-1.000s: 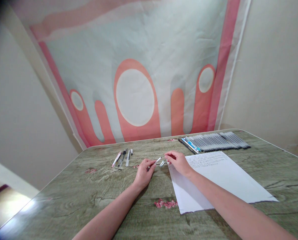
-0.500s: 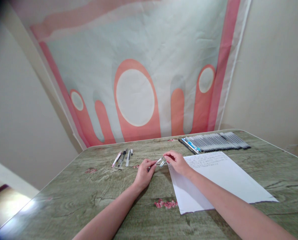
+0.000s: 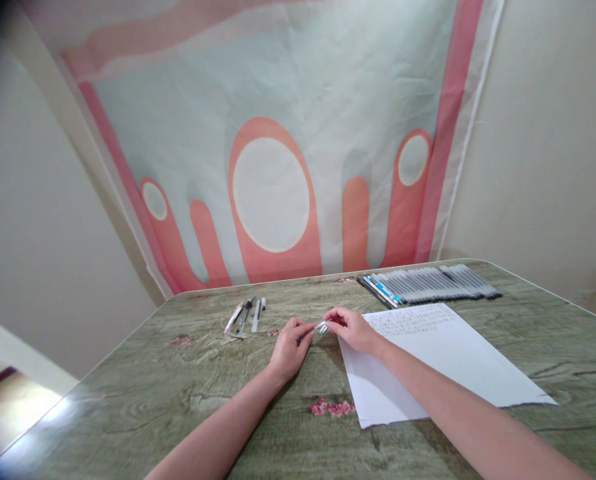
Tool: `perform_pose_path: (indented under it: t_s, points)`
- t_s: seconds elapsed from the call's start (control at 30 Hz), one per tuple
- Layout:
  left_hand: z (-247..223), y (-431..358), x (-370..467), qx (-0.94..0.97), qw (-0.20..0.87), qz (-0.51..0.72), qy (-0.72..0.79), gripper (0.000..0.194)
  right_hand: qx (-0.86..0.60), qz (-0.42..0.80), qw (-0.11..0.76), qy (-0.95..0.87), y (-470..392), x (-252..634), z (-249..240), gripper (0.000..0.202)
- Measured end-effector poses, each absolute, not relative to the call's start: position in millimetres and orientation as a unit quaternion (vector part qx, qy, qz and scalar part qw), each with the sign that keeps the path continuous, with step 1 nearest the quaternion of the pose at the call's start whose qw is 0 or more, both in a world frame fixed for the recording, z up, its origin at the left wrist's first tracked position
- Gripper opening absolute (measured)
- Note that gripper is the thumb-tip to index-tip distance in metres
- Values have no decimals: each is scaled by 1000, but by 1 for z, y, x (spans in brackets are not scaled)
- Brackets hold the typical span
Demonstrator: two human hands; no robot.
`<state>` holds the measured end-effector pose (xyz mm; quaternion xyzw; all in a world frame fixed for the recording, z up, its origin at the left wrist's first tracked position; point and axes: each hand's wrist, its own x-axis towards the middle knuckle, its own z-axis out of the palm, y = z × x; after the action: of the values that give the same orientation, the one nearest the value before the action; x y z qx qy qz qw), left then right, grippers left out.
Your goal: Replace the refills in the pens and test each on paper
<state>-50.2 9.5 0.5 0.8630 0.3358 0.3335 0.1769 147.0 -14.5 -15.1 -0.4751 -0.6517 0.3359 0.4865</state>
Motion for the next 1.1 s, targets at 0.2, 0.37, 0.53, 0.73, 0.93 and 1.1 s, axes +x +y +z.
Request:
perform_pose_path:
  t_s: [0.2, 0.37, 0.53, 0.73, 0.93, 1.1]
  points:
    - [4, 7, -53, 879, 141, 315, 328, 28, -504, 269, 434, -697, -18, 149, -10, 26]
    - [8, 4, -52, 888, 122, 305, 321, 29, -534, 191, 400, -720, -23, 147, -6, 40]
    - [9, 3, -51, 886, 122, 303, 330, 29, -517, 244, 450, -686, -23, 143, -8, 26]
    - [6, 7, -53, 883, 122, 305, 336, 29, -503, 221, 430, -717, -24, 145, -3, 23]
    - [5, 7, -53, 886, 122, 302, 331, 30, -519, 225, 412, -714, -22, 147, -6, 33]
    - [6, 7, -53, 880, 129, 308, 338, 29, -501, 236, 443, -705, -22, 146, -5, 27]
